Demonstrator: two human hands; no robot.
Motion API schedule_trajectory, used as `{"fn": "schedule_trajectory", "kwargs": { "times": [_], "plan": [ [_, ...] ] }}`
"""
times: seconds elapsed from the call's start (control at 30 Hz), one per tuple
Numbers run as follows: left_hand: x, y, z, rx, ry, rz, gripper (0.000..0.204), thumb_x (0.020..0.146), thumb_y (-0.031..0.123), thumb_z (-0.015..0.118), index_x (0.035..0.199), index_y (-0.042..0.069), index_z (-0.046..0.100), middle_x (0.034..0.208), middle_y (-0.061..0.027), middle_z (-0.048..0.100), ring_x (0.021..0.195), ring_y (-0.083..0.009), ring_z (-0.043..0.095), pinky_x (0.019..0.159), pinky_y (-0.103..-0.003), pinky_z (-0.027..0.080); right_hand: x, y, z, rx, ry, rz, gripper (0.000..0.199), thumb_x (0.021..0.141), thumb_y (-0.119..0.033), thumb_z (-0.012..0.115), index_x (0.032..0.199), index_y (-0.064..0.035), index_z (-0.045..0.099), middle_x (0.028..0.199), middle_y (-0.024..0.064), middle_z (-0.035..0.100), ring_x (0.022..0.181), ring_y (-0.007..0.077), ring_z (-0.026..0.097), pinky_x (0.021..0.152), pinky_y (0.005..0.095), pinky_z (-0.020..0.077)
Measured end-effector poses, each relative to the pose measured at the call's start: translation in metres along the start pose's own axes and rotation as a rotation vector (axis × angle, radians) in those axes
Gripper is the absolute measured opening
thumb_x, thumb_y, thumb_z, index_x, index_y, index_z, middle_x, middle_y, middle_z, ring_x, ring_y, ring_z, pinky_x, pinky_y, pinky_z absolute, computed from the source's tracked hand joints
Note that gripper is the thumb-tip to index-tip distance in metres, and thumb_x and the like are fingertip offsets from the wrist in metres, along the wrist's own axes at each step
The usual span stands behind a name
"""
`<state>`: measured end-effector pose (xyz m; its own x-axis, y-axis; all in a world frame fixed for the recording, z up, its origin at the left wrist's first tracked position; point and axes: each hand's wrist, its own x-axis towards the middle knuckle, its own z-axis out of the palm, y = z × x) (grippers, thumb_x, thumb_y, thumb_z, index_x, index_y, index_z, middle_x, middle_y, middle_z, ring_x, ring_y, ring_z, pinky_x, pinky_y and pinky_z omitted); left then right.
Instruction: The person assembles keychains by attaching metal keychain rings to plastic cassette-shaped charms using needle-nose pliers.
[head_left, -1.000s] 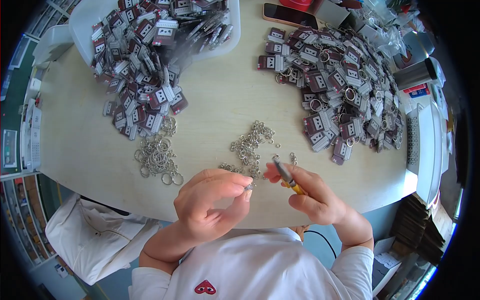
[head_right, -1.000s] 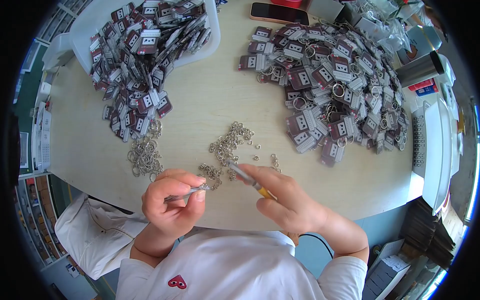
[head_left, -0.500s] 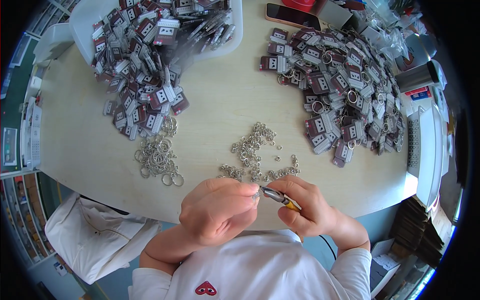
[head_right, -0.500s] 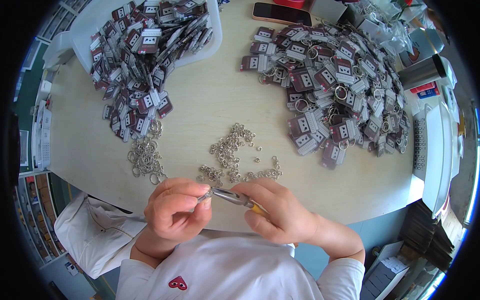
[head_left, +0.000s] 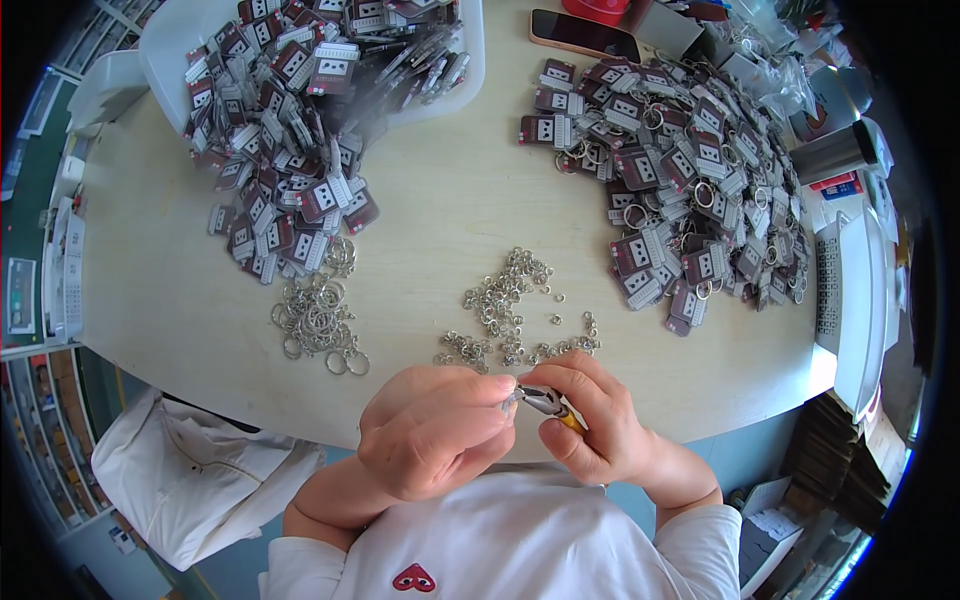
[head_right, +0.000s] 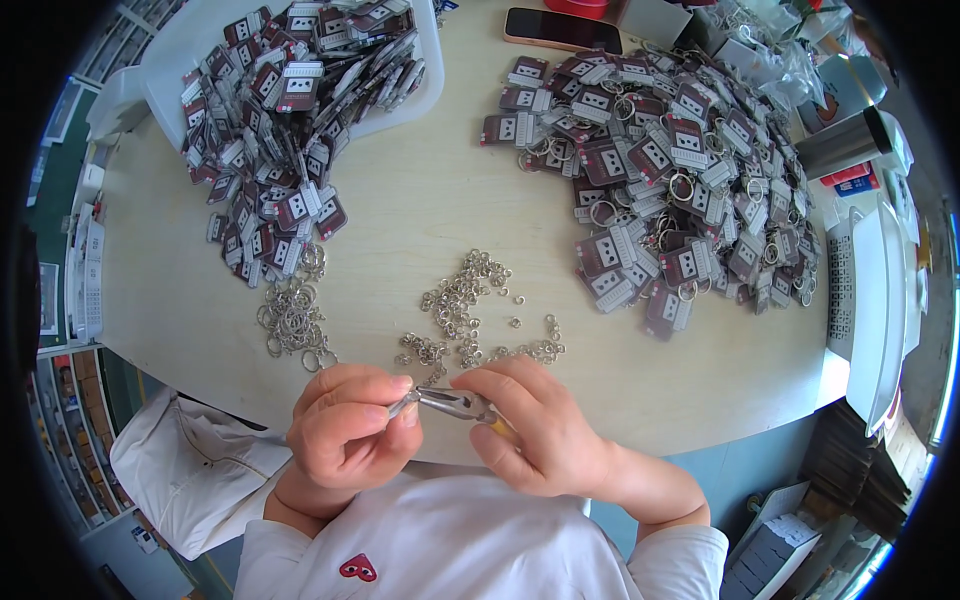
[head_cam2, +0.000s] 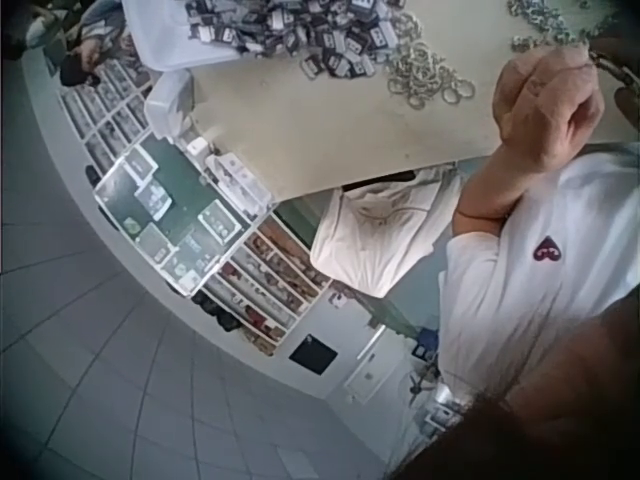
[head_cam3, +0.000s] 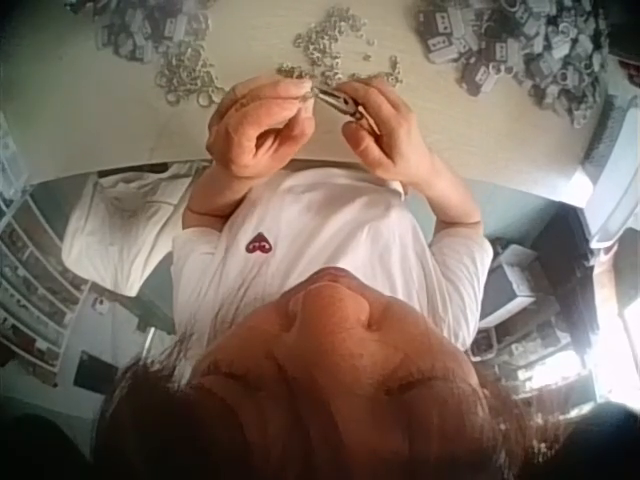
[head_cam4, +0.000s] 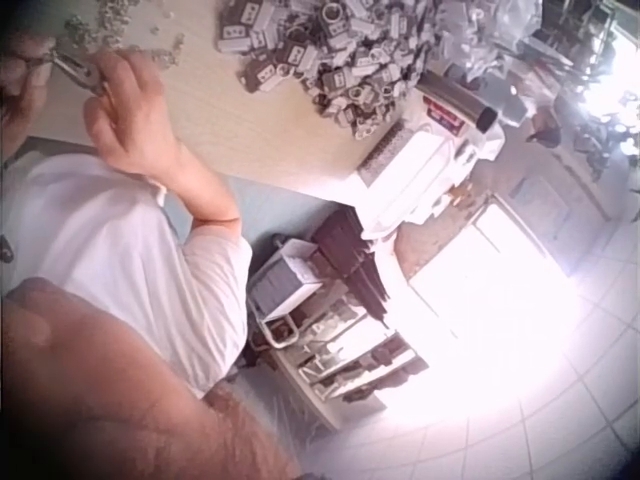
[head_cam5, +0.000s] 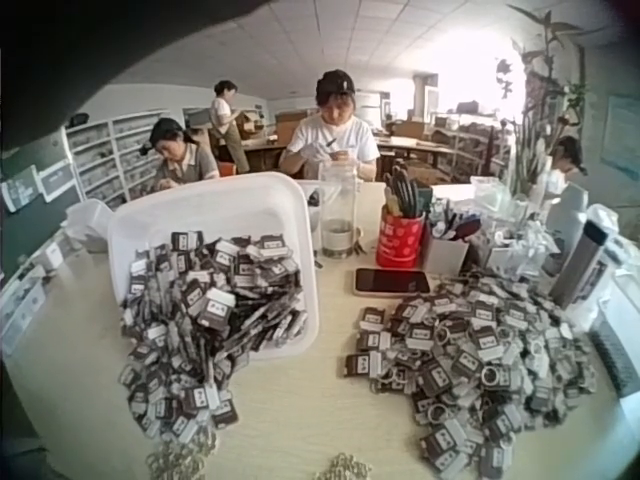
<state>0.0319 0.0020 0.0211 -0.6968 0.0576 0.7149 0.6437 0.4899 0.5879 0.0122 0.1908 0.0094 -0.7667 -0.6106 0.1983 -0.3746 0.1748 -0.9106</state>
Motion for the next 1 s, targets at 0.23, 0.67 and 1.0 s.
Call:
{"fn": "schedule_trajectory", "kwargs": {
  "times": [0.23,0.67,1.0],
  "plan": [
    [-0.001,0.001,0.0,0.014,-0.005,0.01,0.03,0.063,-0.005,0.069,0.088,0.005,0.056,0.085,-0.0085,0.066,0.064,-0.02,0.063,0.055,-0.026,0.051,-0.003,0.001,0.001,0.007,-0.014,0.006,0.036,0.073,-0.007,0.055,0.107,0.0055,0.052,0.091,0.0176,0.056,0.075,0.0299,0.053,0.067,0.0374,0.0451],
    [-0.004,0.0,0.006,0.04,0.018,0.044,0.028,0.064,-0.003,0.07,0.088,0.004,0.057,0.086,-0.0096,0.066,0.066,-0.0197,0.062,0.056,-0.027,0.051,-0.005,0.001,0.012,0.19,0.006,0.063,0.037,0.079,-0.011,0.054,0.111,0.0072,0.047,0.094,0.0188,0.054,0.08,0.0301,0.053,0.072,0.0368,0.0451],
    [-0.007,0.003,-0.001,0.118,-0.043,0.145,0.017,0.074,0.005,0.064,0.091,0.002,0.06,0.088,-0.0124,0.066,0.075,-0.0185,0.061,0.059,-0.025,0.05,-0.008,-0.003,0.024,0.256,0.03,0.079,0.035,0.081,-0.011,0.053,0.109,0.0084,0.047,0.088,0.0178,0.052,0.075,0.0284,0.051,0.067,0.0347,0.0436]
  ]
}}
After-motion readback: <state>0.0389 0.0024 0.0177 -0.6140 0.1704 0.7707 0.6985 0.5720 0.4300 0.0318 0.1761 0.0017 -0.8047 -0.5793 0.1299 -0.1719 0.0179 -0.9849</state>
